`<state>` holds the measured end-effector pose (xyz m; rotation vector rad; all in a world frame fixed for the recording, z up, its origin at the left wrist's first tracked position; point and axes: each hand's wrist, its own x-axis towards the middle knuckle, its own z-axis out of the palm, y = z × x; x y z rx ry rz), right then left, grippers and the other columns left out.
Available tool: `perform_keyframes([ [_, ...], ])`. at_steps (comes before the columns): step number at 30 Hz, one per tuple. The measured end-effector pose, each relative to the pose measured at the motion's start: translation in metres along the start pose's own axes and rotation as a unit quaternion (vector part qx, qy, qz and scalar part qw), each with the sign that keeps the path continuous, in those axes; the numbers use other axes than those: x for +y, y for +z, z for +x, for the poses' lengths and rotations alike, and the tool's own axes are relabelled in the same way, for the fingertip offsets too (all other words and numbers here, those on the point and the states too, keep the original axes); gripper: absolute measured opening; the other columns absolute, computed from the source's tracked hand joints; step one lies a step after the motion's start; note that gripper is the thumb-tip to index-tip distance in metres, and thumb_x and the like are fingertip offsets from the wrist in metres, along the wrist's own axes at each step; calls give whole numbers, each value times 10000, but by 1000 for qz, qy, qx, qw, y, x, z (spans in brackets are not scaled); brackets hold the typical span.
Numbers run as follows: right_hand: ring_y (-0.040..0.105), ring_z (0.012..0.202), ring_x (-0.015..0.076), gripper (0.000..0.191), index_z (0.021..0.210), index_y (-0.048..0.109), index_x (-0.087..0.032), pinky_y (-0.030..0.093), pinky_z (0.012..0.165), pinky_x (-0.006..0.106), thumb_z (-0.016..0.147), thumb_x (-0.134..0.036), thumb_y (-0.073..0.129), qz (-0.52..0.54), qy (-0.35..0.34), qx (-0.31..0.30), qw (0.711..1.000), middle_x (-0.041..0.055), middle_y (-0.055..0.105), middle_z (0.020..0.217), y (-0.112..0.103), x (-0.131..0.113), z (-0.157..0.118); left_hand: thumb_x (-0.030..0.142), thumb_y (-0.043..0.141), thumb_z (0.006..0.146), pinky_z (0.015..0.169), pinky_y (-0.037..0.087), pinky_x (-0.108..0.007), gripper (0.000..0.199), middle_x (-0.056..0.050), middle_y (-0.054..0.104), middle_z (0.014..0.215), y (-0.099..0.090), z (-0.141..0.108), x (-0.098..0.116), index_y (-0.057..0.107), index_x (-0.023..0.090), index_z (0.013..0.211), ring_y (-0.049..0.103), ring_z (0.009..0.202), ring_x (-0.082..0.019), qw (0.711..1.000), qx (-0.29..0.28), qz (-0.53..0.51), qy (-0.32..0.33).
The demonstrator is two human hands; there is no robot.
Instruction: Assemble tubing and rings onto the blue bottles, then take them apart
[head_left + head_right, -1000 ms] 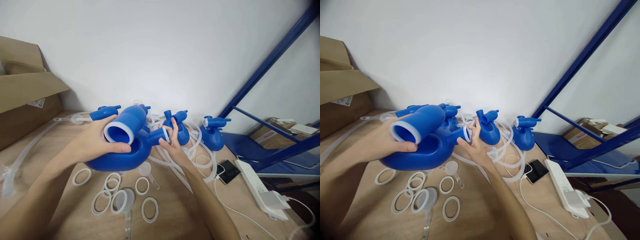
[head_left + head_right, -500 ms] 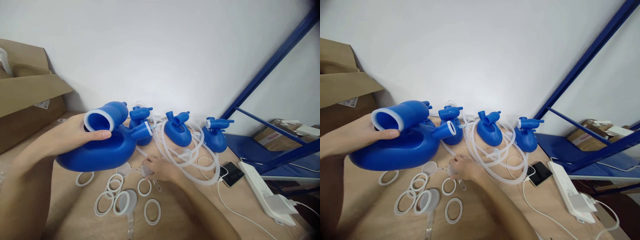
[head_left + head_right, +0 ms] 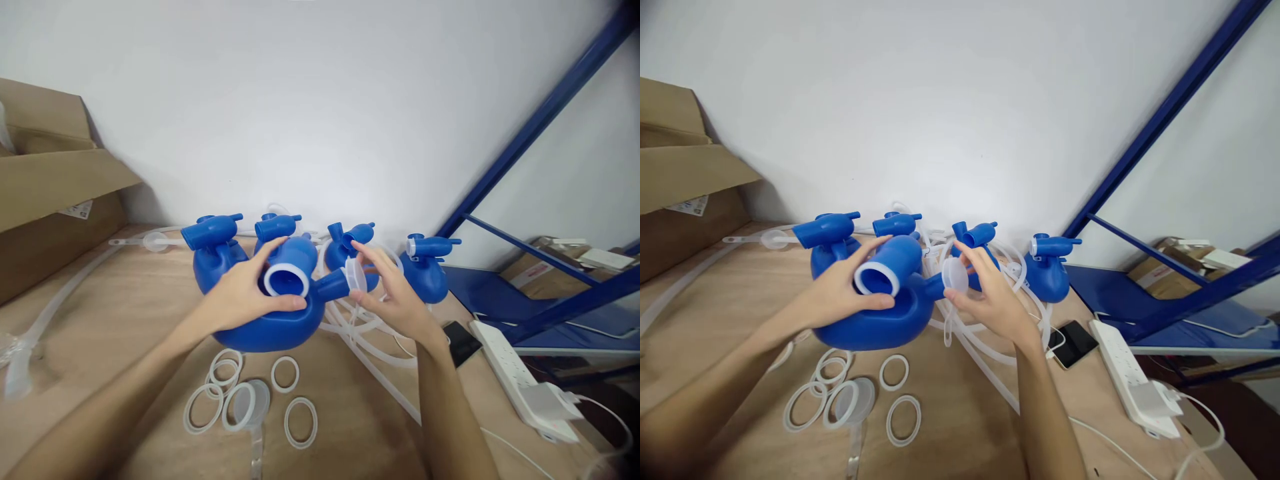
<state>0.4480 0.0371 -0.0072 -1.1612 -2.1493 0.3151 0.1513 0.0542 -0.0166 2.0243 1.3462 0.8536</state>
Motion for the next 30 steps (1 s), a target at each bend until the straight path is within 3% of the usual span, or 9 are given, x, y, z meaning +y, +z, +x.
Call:
perform_keyframes([
  [3,610,1217,295,549,1492,531,-267,518,1047,474,1014,-535,571,-8,-4,13,1000,108,601,1326,19,14,11,672,861,671,1131,466,-563,1189,-117,570,1557,37,11,-8,281,333,1652,593,1356,-416,996,-22,-65,49],
  [6,662,1097,284,548,1464,556,-242,563,935,440,1015,-555,554,-26,31,34,999,111,622,1290,39,26,19,638,869,693,1159,448,-551,1197,-137,521,1598,66,21,-25,252,298,1660,555,1404,-401,989,-36,-127,74],
  [9,679,891,253,557,1398,611,-203,575,807,410,994,-584,568,-56,58,73,994,111,646,1180,49,33,22,646,838,740,1219,384,-566,1172,-166,462,1637,81,28,-42,238,248,1665,495,1464,-396,980,-43,-171,96],
  [12,659,759,212,548,1352,645,-195,570,770,386,984,-595,576,-66,58,88,992,99,653,1127,53,34,22,638,819,782,1252,325,-610,1165,-199,385,1674,85,30,-53,195,238,1681,402,1527,-410,978,-32,-147,145],
  [15,646,708,193,552,1348,647,-197,569,751,370,985,-606,568,-70,50,100,991,94,656,1115,54,33,22,653,890,687,1257,303,-660,1332,-222,248,1718,85,31,-62,112,270,1697,282,1576,-449,970,-10,-70,231],
  [17,644,693,190,560,1353,642,-197,570,737,365,990,-614,557,-75,46,109,990,94,658,1106,56,31,23,621,897,702,1252,325,-657,1297,-213,221,1718,84,32,-67,120,309,1694,266,1583,-447,958,-1,-28,286],
  [22,671,721,204,572,1382,626,-191,572,750,379,1005,-613,542,-88,49,108,989,107,665,1149,61,28,23,404,617,1021,1253,364,-612,713,-211,327,1685,81,37,-78,300,295,1650,334,1573,-375,912,91,21,399],
  [26,676,720,204,571,1426,599,-196,576,761,397,1015,-587,531,-80,57,111,989,114,656,1192,63,26,24,372,508,1072,1224,363,-682,631,-250,517,1563,87,37,-84,294,222,1646,382,1553,-350,847,158,47,506],
  [30,676,767,207,543,1433,597,-216,587,781,393,1007,-548,542,-36,71,132,988,118,636,1228,69,33,26,308,451,1088,1188,377,-722,585,-257,612,1467,92,34,-85,270,216,1636,441,1521,-332,801,175,48,571],
])
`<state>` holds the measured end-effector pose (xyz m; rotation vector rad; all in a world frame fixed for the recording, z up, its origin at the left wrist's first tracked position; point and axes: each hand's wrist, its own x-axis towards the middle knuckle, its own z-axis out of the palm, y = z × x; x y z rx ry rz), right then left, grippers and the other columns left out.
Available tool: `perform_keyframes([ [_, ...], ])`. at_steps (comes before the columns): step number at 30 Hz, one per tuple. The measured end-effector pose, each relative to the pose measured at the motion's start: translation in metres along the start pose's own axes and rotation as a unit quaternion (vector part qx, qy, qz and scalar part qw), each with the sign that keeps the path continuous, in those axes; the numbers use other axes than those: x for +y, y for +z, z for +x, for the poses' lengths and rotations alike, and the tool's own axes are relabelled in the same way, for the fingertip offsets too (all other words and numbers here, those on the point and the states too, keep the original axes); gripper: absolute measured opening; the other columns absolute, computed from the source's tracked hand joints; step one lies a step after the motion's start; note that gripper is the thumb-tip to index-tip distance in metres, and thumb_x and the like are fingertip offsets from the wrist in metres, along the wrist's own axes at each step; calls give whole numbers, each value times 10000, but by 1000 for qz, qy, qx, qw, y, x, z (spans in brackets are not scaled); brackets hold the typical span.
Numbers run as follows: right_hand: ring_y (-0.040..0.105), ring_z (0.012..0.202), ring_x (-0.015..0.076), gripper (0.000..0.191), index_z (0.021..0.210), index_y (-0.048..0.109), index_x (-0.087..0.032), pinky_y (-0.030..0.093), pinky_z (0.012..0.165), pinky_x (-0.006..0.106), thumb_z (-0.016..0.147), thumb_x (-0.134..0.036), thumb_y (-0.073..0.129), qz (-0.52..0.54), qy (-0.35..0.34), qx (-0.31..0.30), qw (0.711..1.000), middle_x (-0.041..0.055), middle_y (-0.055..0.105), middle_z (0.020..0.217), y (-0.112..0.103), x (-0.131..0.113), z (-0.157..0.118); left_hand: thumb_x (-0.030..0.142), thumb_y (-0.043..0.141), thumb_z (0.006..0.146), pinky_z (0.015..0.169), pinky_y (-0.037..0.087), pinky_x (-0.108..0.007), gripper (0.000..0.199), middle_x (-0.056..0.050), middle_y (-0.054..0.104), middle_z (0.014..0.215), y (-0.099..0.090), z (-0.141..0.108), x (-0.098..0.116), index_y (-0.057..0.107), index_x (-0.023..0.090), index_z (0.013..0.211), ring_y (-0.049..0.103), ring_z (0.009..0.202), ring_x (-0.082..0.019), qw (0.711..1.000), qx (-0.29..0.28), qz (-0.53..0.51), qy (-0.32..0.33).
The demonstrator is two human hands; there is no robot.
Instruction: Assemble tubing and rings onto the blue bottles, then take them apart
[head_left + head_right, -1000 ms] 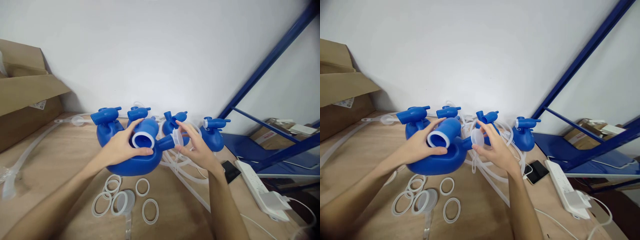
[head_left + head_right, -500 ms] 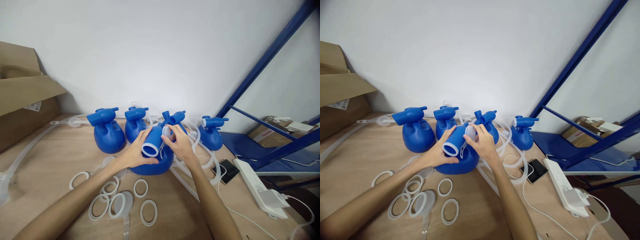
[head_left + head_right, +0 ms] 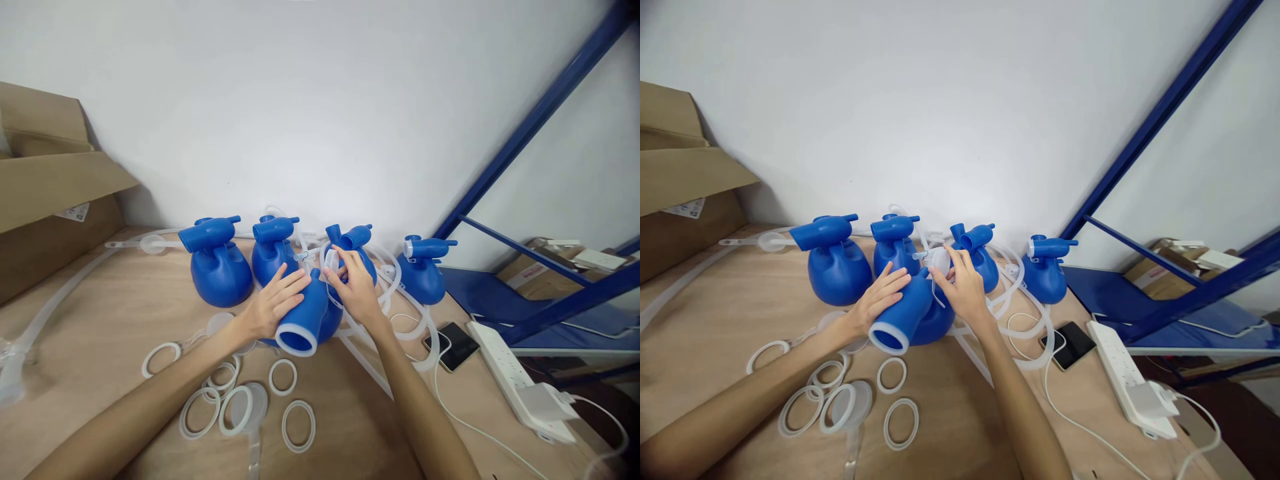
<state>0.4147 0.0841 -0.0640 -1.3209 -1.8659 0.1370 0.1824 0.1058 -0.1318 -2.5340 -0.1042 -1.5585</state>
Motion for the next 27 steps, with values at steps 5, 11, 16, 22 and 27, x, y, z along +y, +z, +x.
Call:
perform_keyframes([
  [5,670,978,257,547,1439,594,-231,592,894,437,984,-533,574,60,-12,40,997,118,633,1236,6,17,3,471,623,998,1127,440,-717,625,-231,645,1355,-7,10,-1,404,227,1530,615,1339,-360,997,62,-6,-47],
  [11,576,1296,325,616,1532,519,-261,476,1133,549,989,-539,601,76,-124,1,989,135,598,1388,-12,5,-2,523,876,768,1009,569,-544,668,-112,565,1224,-37,36,4,613,255,1320,645,1113,-315,959,122,168,-194],
  [16,503,1419,311,688,1625,383,-315,439,1202,527,1009,-520,613,126,-154,-106,974,122,501,1517,-17,-30,-16,570,779,854,902,595,-462,559,-121,569,1181,-52,48,13,675,228,1283,645,1062,-304,949,9,250,-191],
  [22,378,1546,298,666,1664,231,-329,381,1259,528,1072,-505,480,236,-117,-186,946,104,369,1662,-10,-42,-24,549,733,882,811,591,-427,507,-145,672,1115,-51,53,26,675,195,1241,677,963,-292,952,-14,263,-158],
  [27,348,1566,296,755,1653,157,-317,328,1291,513,1042,-610,488,273,-102,-183,939,108,286,1703,-2,-51,-34,565,627,943,699,556,-388,471,-148,765,1053,-53,65,40,680,150,1159,726,868,-284,947,-51,289,-130],
])
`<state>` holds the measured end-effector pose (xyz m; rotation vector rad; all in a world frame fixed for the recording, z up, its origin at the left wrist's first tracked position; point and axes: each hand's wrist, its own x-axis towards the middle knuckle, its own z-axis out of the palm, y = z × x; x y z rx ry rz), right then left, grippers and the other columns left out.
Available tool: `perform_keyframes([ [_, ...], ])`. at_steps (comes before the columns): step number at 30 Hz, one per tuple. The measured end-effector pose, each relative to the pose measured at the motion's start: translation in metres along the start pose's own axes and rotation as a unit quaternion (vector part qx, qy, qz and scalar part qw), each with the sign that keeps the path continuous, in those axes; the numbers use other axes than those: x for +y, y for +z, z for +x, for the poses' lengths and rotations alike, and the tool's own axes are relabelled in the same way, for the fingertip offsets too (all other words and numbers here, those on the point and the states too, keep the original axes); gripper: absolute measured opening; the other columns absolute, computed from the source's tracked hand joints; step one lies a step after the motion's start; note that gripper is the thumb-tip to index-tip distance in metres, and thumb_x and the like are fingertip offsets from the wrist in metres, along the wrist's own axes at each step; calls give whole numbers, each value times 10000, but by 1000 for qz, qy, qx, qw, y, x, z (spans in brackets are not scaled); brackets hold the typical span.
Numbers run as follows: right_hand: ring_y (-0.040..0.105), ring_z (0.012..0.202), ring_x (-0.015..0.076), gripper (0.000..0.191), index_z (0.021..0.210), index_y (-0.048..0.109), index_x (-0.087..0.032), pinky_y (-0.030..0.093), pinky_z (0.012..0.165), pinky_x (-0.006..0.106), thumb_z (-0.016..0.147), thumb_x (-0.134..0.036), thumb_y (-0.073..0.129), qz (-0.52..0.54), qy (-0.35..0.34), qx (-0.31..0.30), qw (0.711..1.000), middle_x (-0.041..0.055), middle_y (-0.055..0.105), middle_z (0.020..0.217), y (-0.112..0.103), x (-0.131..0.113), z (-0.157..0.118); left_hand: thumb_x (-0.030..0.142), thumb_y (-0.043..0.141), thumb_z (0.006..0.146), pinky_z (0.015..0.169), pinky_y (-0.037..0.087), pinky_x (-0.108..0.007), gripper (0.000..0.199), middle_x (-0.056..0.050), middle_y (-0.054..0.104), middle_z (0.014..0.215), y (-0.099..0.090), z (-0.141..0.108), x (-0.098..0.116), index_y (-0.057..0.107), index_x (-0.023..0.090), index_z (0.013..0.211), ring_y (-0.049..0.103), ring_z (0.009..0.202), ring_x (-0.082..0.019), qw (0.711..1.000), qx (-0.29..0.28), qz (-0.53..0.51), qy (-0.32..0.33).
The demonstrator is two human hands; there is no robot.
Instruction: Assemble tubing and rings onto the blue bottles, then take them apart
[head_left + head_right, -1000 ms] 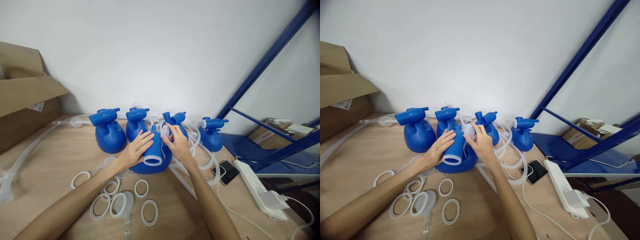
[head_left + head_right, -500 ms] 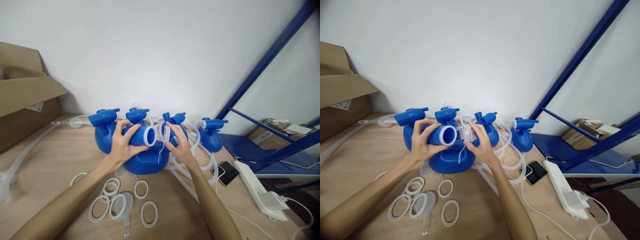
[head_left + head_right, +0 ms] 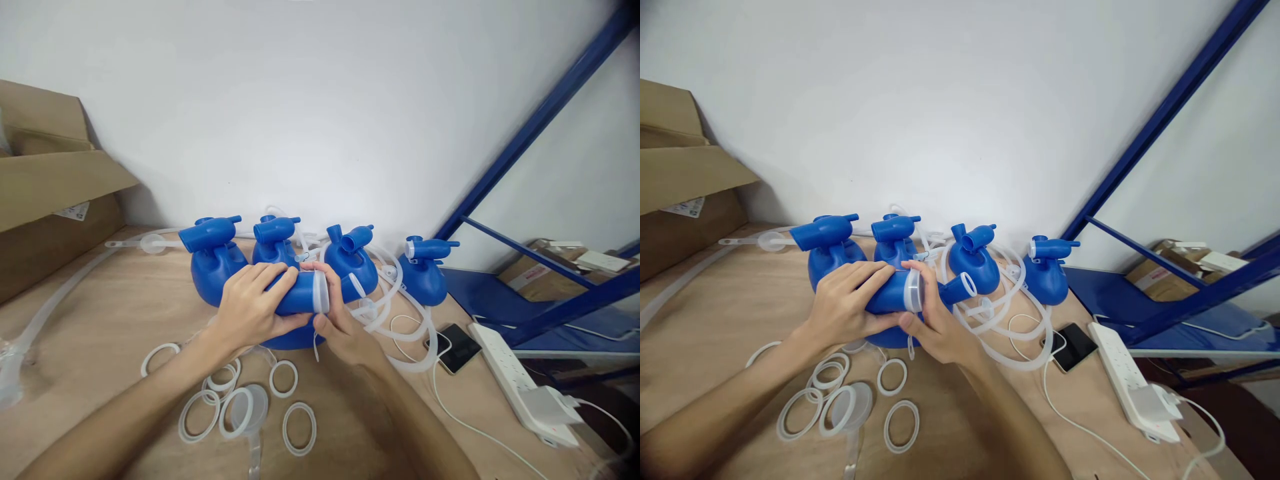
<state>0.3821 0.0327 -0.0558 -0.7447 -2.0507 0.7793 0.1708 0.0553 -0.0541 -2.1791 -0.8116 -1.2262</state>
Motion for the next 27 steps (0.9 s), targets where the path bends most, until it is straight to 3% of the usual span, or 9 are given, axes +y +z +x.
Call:
perform_keyframes([
  [3,331,1570,303,777,1655,146,-290,307,1295,525,1038,-595,506,-35,20,13,999,133,284,1695,9,-5,0,532,572,960,639,520,-383,433,-147,778,1010,-9,4,4,704,144,1100,724,813,-276,999,-21,34,8],
  [9,439,1491,282,601,1596,255,-291,375,1262,490,1065,-447,489,-63,30,21,997,117,398,1609,13,-9,-4,305,563,902,625,492,-395,259,-141,778,992,-18,4,17,715,157,1052,705,784,-277,995,-68,78,-7],
  [14,498,1422,277,504,1490,386,-311,418,1225,467,1035,-473,529,-34,13,47,998,84,480,1514,11,-9,-2,392,658,840,637,513,-404,382,-144,770,975,-22,8,25,707,154,1135,707,776,-299,994,-79,55,-50],
  [17,546,1369,279,513,1456,422,-322,469,1170,462,1003,-531,542,13,21,66,998,70,529,1473,5,-5,10,566,732,818,756,570,-414,692,-141,763,1175,-34,17,10,615,175,1376,741,919,-321,987,-147,-36,-54],
  [20,601,1296,307,556,1405,437,-293,526,1086,492,951,-601,528,51,32,120,991,102,581,1413,0,3,23,695,743,780,836,589,-422,946,-132,717,1350,-48,23,-15,465,227,1554,746,1046,-343,964,-225,-97,-103],
  [22,619,1268,312,496,1300,462,-286,529,1072,511,927,-602,545,74,11,155,985,108,613,1348,1,8,31,644,779,775,826,594,-402,917,-110,733,1332,-51,22,-29,483,256,1551,759,1017,-330,952,-253,-116,-130],
  [24,636,1241,292,389,1177,470,-294,514,1089,516,921,-552,609,90,-19,176,980,87,638,1280,6,11,36,484,810,792,846,596,-356,807,-67,739,1331,-49,20,-38,526,291,1522,759,1036,-289,943,-258,-170,-125],
  [27,620,1291,283,418,1114,470,-293,462,1158,533,877,-495,748,77,-54,202,975,85,638,1317,16,11,39,332,814,778,875,598,-308,762,-44,739,1336,-43,17,-40,562,286,1495,747,1091,-257,940,-221,-237,-105],
])
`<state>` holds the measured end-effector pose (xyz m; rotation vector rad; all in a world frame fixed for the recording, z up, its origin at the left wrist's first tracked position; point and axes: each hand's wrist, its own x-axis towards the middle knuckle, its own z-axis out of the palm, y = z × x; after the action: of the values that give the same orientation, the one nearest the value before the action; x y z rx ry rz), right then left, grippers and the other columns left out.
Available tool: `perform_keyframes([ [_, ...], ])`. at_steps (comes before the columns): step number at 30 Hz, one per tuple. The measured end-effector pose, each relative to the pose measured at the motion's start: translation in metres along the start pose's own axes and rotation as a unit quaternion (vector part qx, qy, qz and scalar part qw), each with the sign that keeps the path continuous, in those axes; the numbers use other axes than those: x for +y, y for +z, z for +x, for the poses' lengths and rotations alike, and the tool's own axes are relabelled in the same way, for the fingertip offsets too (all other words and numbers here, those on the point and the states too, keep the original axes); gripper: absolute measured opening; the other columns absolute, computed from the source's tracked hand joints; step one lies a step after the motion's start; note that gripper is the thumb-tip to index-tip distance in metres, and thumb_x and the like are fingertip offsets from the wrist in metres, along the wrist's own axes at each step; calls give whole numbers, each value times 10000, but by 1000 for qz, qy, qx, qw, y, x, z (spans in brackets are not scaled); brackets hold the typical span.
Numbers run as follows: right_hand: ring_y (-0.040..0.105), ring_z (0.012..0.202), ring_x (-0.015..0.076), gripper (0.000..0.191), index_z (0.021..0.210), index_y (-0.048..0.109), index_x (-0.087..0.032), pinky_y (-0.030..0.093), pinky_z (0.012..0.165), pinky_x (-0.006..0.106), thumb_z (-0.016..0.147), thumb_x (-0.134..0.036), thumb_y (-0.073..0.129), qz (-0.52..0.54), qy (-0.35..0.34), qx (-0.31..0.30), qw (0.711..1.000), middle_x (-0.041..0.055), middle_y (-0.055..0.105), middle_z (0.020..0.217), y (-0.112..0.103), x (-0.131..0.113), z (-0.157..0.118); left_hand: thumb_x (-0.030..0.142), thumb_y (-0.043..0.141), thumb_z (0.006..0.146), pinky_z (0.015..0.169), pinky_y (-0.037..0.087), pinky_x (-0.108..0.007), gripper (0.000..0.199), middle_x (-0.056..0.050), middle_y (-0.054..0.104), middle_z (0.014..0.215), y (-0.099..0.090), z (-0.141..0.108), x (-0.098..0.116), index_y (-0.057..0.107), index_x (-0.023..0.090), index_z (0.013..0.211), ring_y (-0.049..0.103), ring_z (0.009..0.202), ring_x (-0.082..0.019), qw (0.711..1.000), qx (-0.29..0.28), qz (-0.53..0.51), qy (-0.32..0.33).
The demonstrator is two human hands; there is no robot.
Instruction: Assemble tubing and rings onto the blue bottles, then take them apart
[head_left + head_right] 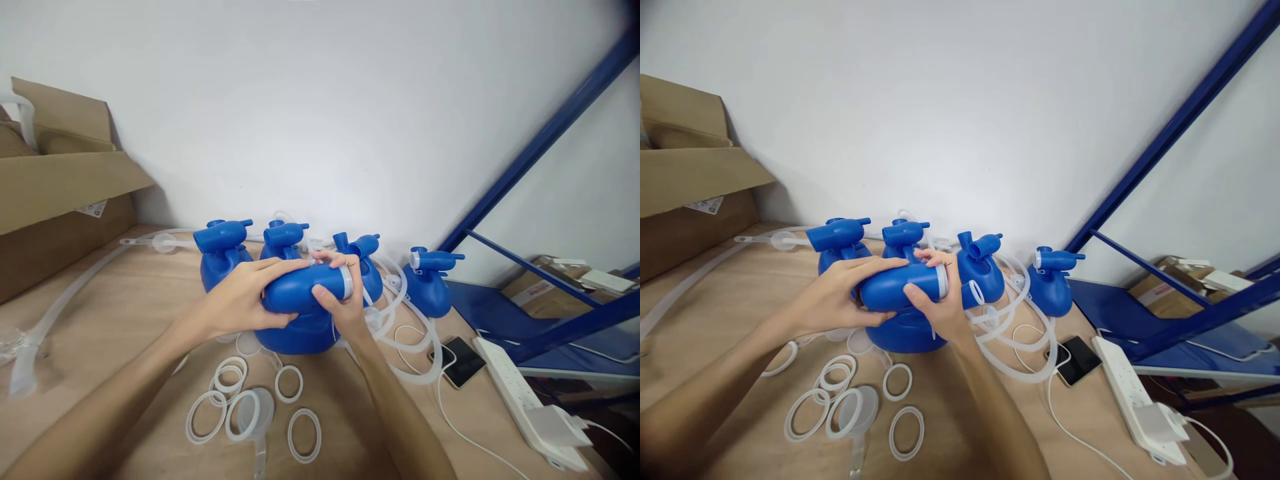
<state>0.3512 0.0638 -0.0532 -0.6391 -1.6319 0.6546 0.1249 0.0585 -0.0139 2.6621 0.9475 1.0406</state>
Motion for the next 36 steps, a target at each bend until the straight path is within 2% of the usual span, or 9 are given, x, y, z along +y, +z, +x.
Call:
perform_keyframes([
  [4,523,1441,332,688,1334,471,-287,389,1236,593,816,-595,803,-50,-31,3,998,137,563,1498,7,-10,-5,363,818,786,847,614,-318,694,-48,765,1279,3,-1,3,623,285,1448,767,1033,-262,1000,18,18,13],
  [10,446,1512,346,673,1489,472,-283,334,1273,640,917,-537,720,-113,-42,14,993,115,502,1593,4,-25,-11,384,808,783,806,625,-310,696,-44,787,1216,6,-5,12,630,283,1448,779,957,-239,998,58,6,7],
  [13,469,1501,325,797,1589,366,-272,369,1266,600,932,-578,697,-79,-18,-12,997,125,510,1590,4,-22,-9,377,804,759,773,625,-304,693,-35,803,1161,4,-3,14,650,271,1426,781,901,-235,999,46,11,-8],
  [18,430,1535,292,1048,1686,124,-319,385,1262,561,894,-589,756,-20,24,-77,997,113,422,1665,-3,-29,12,472,837,746,870,622,-342,690,-47,790,1236,-10,4,9,678,250,1380,773,1008,-270,997,58,-7,-48],
  [21,439,1530,288,872,1654,275,-330,458,1216,511,940,-624,679,-14,62,-92,994,91,425,1670,-11,-37,23,544,838,767,910,617,-359,739,-70,768,1290,-12,4,4,650,244,1415,761,1064,-284,994,93,0,-62],
  [24,562,1428,280,703,1597,406,-288,528,1142,467,1021,-686,471,2,104,-79,991,107,551,1574,-9,-34,26,562,795,820,908,618,-371,702,-72,761,1300,-7,0,-4,633,287,1445,756,1081,-293,996,78,52,-11],
  [28,706,1187,257,593,1361,653,-223,563,1069,436,1075,-633,334,-4,132,27,991,100,752,1227,9,-21,23,541,759,853,765,628,-332,660,-76,793,1195,4,-5,-9,634,314,1459,782,936,-276,993,65,94,30],
  [31,717,1066,240,511,1153,755,-211,541,1067,421,1091,-535,365,-37,97,85,991,71,765,1011,17,-16,21,485,785,827,748,622,-298,666,-61,813,1122,8,-3,-3,652,261,1440,784,885,-251,995,72,69,7],
  [36,698,1068,232,413,1239,748,-258,489,1106,424,1091,-463,422,-35,44,68,996,43,758,1024,12,-23,19,454,845,724,796,630,-308,702,-23,820,1121,7,4,12,701,254,1381,784,893,-251,995,65,-4,-77],
])
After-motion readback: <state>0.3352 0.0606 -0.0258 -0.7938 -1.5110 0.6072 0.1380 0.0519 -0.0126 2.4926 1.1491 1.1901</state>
